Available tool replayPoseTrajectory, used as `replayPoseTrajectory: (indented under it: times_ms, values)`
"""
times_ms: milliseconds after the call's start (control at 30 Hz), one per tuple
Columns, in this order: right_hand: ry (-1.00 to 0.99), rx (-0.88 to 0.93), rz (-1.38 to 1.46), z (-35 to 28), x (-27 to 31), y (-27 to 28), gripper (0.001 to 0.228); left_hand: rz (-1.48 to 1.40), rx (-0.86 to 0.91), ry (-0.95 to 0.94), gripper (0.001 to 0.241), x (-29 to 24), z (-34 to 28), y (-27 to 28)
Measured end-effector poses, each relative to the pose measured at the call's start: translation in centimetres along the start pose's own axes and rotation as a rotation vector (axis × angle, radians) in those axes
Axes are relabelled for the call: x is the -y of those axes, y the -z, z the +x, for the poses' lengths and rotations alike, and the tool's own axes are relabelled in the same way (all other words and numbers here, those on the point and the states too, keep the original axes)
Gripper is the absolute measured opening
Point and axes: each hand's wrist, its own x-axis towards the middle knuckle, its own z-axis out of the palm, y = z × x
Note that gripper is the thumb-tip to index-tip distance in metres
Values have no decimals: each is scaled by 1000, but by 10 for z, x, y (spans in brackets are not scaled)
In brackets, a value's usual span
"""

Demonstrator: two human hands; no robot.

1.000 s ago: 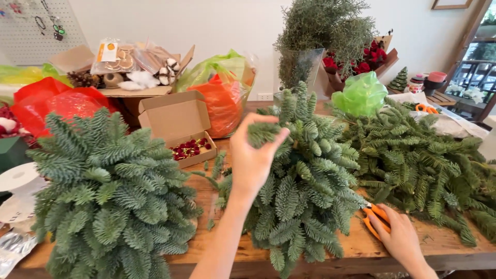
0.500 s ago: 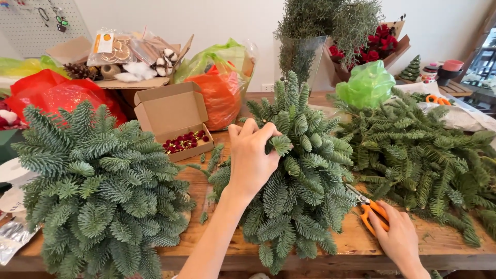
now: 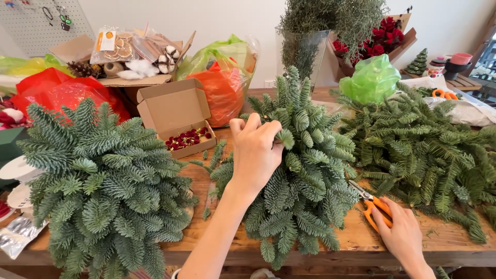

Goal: The person trims small artificial Christmas trees on a wooden table using orange-handled shears. They cut small branches from the trees and arrange the foliage to shape the trees.

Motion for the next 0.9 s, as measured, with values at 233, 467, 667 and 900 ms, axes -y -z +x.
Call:
replayPoseTrajectory:
  times_ms: [233, 467, 667, 900]
  values:
    - [7, -14, 7, -1, 2, 1, 58, 55, -28, -25, 24, 2, -1, -4]
    - [12, -13, 25, -2, 3, 2, 58, 150, -32, -3, 32, -2, -6, 6]
    - [4, -17, 9, -2, 4, 3, 57, 142, 45, -18, 12, -5, 8, 3]
    - [10, -23, 9, -3, 3, 1, 57, 81, 83, -19, 13, 4, 10, 0]
